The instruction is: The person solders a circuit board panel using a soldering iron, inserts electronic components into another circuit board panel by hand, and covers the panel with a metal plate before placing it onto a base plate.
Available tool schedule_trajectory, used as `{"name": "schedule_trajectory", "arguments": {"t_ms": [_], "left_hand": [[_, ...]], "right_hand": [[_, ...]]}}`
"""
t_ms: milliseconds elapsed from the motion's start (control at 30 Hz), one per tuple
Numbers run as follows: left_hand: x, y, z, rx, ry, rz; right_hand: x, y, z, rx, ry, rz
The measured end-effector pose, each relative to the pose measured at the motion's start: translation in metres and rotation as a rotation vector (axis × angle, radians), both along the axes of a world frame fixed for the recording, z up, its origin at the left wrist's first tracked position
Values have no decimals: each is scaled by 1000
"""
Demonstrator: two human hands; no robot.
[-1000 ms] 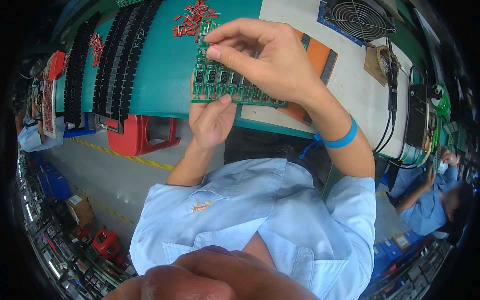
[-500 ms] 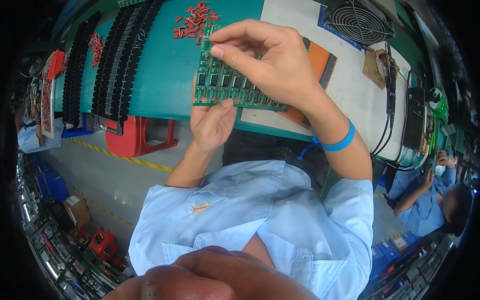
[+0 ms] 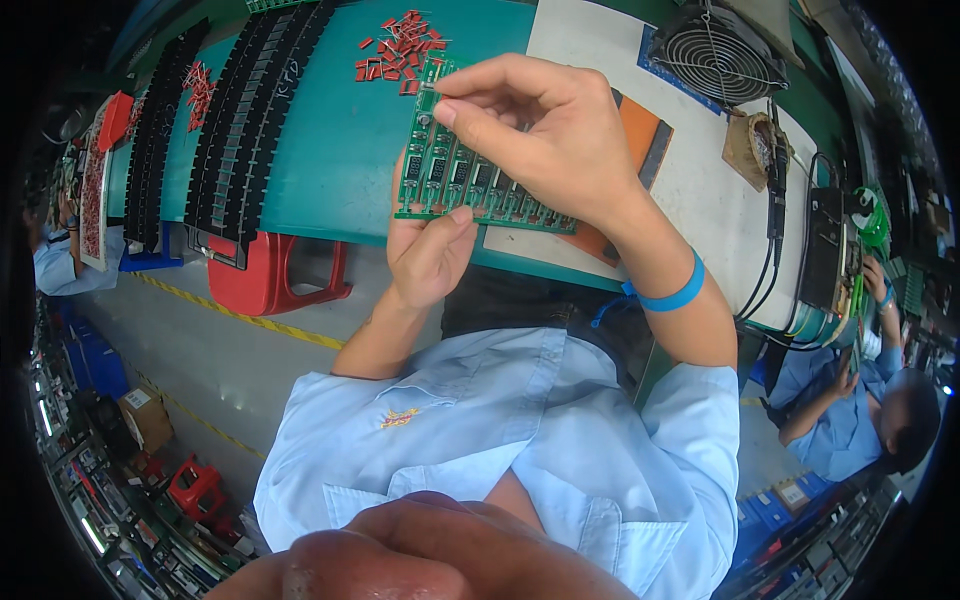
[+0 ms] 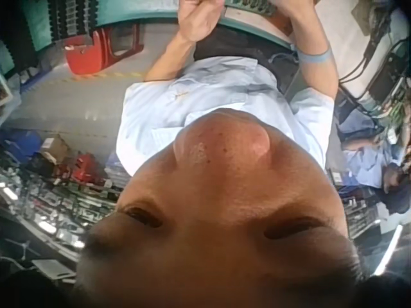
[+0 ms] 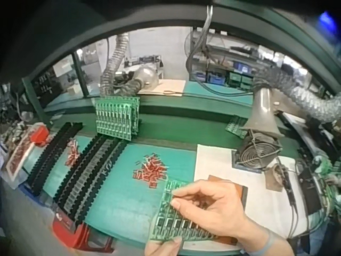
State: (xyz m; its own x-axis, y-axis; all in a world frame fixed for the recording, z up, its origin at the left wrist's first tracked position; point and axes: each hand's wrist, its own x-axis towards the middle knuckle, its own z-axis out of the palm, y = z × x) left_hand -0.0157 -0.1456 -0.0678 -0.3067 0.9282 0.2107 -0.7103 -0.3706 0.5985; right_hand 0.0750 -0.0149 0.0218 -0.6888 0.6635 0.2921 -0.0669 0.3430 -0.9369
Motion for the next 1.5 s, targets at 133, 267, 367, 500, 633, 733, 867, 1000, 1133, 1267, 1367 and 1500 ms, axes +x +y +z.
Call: {"name": "schedule_trajectory", "arguments": {"t_ms": [133, 267, 367, 500, 633, 733, 867, 1000, 1133, 1267, 1367, 1500], "left_hand": [[0, -1, 3, -52, 2, 1], [-1, -2, 5, -83, 76, -24], [-3, 0, 5, -58, 52, -34], [-3, 1, 5, -36, 30, -48], [-4, 1, 5, -39, 37, -49], [-5, 1, 3, -22, -101, -81], [-7, 0, -6, 34, -170, -92], [-15, -5, -10, 86, -221, -110], [-32, -16, -7, 98, -303, -161], [-42, -38, 9, -138, -234, 13], [-47, -48, 5, -119, -249, 21], [-49, -56, -1, -83, -272, 46]], "right_hand": [[-1, 0, -1, 36, 0, -20], [-2, 4, 2, 269, -105, -45], [-6, 0, 3, 247, -113, -93], [-7, 0, 5, 181, -116, -137], [-7, 7, 9, 57, -102, -114], [-5, 13, 11, -105, 58, -138], [7, 35, 8, -93, 81, -239], [14, 59, -4, -26, 1, -313], [14, 69, -22, -22, -148, -256], [3, 66, -35, 309, -459, -37], [-23, 68, -42, 482, -477, -9], [-51, 71, -50, 650, -490, 23]]}}
